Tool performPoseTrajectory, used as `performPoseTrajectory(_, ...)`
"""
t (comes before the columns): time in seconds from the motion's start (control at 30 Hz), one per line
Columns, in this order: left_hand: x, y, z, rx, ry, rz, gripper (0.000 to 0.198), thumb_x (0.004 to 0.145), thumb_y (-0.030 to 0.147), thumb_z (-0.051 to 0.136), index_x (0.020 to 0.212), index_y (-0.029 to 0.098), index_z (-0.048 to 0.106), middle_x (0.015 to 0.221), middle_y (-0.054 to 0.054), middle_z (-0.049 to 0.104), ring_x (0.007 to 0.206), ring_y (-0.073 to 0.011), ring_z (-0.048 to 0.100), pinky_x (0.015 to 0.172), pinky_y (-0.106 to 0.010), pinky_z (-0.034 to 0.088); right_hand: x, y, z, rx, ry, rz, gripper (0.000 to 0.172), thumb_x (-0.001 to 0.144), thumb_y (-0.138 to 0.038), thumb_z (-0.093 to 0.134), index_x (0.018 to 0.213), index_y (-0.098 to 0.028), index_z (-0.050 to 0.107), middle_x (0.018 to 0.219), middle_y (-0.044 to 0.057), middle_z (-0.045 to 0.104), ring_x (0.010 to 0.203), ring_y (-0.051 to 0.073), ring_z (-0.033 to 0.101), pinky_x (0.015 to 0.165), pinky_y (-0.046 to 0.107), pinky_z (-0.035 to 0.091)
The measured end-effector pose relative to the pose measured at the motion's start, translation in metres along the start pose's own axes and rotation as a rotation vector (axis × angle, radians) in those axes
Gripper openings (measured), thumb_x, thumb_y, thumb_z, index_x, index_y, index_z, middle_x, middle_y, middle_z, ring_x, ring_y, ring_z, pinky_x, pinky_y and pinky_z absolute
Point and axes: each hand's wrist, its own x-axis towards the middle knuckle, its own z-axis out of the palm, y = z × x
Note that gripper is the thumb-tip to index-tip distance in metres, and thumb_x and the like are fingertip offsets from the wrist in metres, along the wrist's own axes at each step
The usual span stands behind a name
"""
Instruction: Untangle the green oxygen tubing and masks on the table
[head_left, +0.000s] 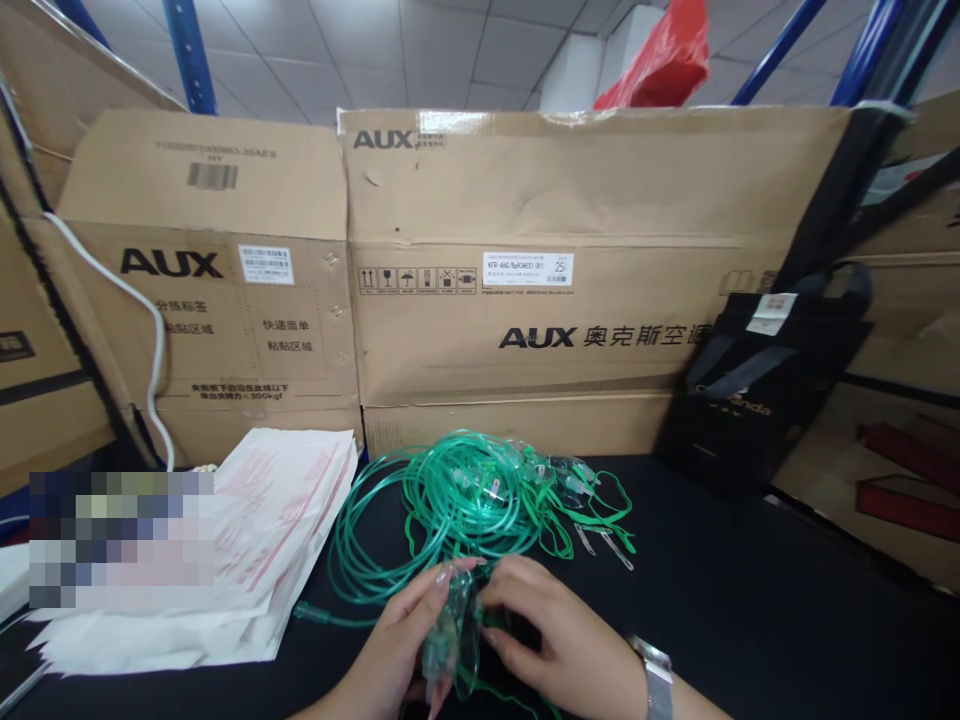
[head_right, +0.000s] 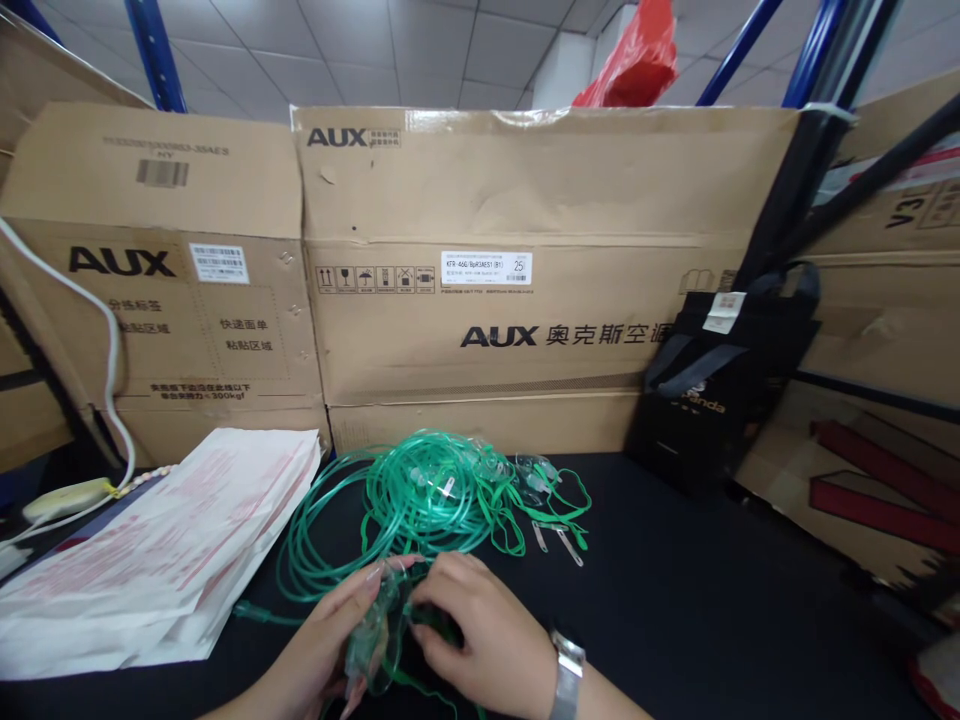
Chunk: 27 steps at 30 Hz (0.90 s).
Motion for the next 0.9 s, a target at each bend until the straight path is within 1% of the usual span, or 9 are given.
performPoseTrajectory(0.07,0.001,0.0,0.0,0.002,0.003,0.006,0.057,0.075,0.053,0.052,0.118,0.016,0.051,0.04,0.005,0.05,0.028,-0.0048,0.037,0.027,-0.011,0.02,-0.001,-0.001,0.001,0.008,-0.031,-0.031,0.011,0.08,-0.017,0.049,0.086,-0.019,0.058,0.085,0.003,0.056,0.084,0.016,0.05,0.081,0.029,0.039)
performPoseTrajectory(0.13,0.001,0.0,0.0,0.003,0.007,0.006,0.058,0.073,0.054,0.053,0.116,0.016,0.053,0.04,0.005,0.05,0.029,-0.005,0.038,0.028,-0.011,0.02,-0.001,0.0,0.002,0.034,-0.031,-0.015,0.011,0.081,-0.018,0.049,0.087,-0.019,0.058,0.085,0.003,0.056,0.083,0.015,0.05,0.079,0.028,0.04)
performPoseTrajectory(0.27,0.0,-0.001,0.0,0.022,0.004,-0.016,0.059,0.074,0.056,0.051,0.118,0.018,0.051,0.041,0.003,0.052,0.03,-0.0063,0.041,0.028,-0.012,0.018,-0.001,0.003,0.008,0.133,-0.025,0.055,0.019,0.077,-0.017,0.055,0.095,-0.02,0.058,0.085,0.002,0.052,0.077,0.014,0.049,0.07,0.024,0.041)
performPoseTrajectory(0.4,-0.002,0.0,0.001,0.018,0.009,-0.033,0.06,0.072,0.057,0.053,0.117,0.018,0.052,0.041,0.004,0.051,0.031,-0.006,0.041,0.029,-0.012,0.019,0.002,0.009,0.015,0.244,0.009,0.083,0.005,0.079,-0.018,0.054,0.077,-0.018,0.058,0.073,-0.001,0.046,0.065,0.01,0.046,0.06,0.02,0.039)
performPoseTrajectory(0.47,-0.002,0.0,0.001,0.003,0.012,-0.035,0.061,0.07,0.057,0.054,0.116,0.018,0.053,0.042,0.005,0.05,0.032,-0.0057,0.041,0.029,-0.012,0.02,0.003,0.011,0.017,0.261,0.031,0.101,0.012,0.078,-0.019,0.055,0.067,-0.017,0.054,0.068,-0.002,0.044,0.062,0.01,0.044,0.056,0.019,0.036)
performPoseTrajectory(0.6,-0.001,-0.001,0.002,0.013,-0.03,0.01,0.063,0.071,0.058,0.054,0.117,0.015,0.052,0.039,0.005,0.051,0.028,-0.0053,0.038,0.028,-0.012,0.019,0.001,0.012,0.017,0.172,0.025,0.104,0.016,0.078,-0.014,0.051,0.063,-0.018,0.048,0.067,-0.003,0.046,0.06,0.009,0.044,0.055,0.019,0.034)
performPoseTrajectory(0.73,-0.002,-0.002,0.001,0.013,-0.058,0.013,0.062,0.073,0.054,0.054,0.121,0.015,0.048,0.04,0.004,0.053,0.028,-0.0065,0.04,0.027,-0.013,0.023,-0.002,0.013,0.017,0.014,0.011,0.097,0.015,0.075,-0.009,0.048,0.064,-0.018,0.047,0.068,-0.003,0.049,0.061,0.009,0.046,0.056,0.019,0.033)
performPoseTrajectory(0.83,-0.002,-0.002,0.0,-0.005,-0.054,-0.002,0.061,0.075,0.054,0.051,0.123,0.016,0.046,0.039,0.003,0.054,0.027,-0.0066,0.041,0.027,-0.012,0.021,0.0,0.019,0.017,-0.001,0.077,0.161,0.014,0.078,-0.013,0.046,0.066,-0.018,0.051,0.068,-0.001,0.05,0.062,0.011,0.046,0.057,0.021,0.034)
performPoseTrajectory(0.9,0.0,-0.002,-0.001,-0.031,-0.036,0.004,0.061,0.076,0.055,0.049,0.124,0.017,0.044,0.039,0.002,0.055,0.027,-0.0072,0.043,0.026,-0.011,0.018,0.004,0.025,0.016,0.082,0.151,0.243,0.016,0.081,-0.02,0.046,0.067,-0.018,0.054,0.065,-0.001,0.048,0.059,0.011,0.045,0.056,0.022,0.034)
